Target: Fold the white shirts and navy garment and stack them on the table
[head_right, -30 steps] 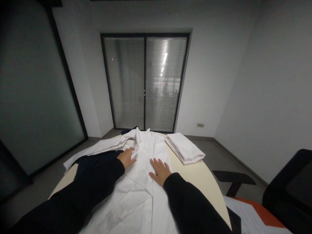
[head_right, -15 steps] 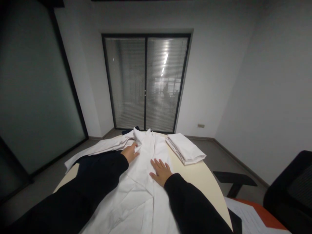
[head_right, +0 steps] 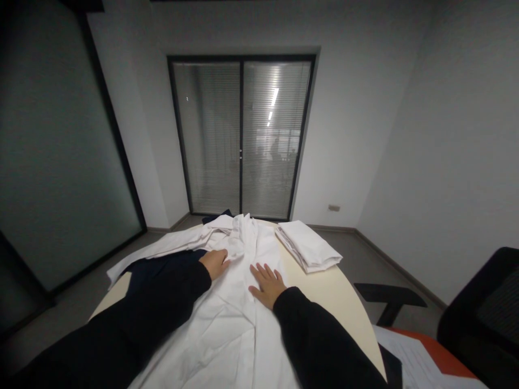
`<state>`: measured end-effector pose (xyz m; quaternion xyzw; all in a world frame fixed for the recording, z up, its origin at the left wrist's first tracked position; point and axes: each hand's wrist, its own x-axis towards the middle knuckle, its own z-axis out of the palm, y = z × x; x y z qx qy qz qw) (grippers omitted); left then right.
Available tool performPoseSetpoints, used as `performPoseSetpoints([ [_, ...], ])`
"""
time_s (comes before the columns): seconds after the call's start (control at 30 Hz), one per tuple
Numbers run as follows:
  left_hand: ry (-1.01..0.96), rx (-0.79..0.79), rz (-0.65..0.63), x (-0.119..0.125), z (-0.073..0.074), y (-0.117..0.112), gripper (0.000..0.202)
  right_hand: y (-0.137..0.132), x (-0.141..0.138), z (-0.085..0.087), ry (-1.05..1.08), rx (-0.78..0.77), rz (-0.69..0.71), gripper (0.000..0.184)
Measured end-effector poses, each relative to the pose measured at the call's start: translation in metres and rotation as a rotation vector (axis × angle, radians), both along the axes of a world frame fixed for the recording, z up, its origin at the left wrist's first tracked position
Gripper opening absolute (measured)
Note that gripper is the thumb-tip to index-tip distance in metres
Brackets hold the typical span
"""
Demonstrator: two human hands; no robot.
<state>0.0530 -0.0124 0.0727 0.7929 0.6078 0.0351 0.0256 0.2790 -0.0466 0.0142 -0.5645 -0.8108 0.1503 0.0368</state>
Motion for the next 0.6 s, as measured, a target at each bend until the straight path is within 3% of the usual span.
performPoseSetpoints([
  [0.2, 0.008, -0.08, -0.051, 0.011, -0.006, -0.005, 0.03, -0.002, -0.001, 0.002, -0.001, 0.001, -0.003, 0.071],
  [0.37, 0.094, -0.195, -0.073, 0.0, -0.015, -0.025, 0.041, -0.001, 0.0, 0.003, -0.001, -0.003, 0.004, 0.071],
  [0.6, 0.062, -0.173, -0.079, -0.017, -0.01, -0.032, 0.021, 0.0, -0.001, 0.002, -0.012, -0.009, 0.001, 0.07],
])
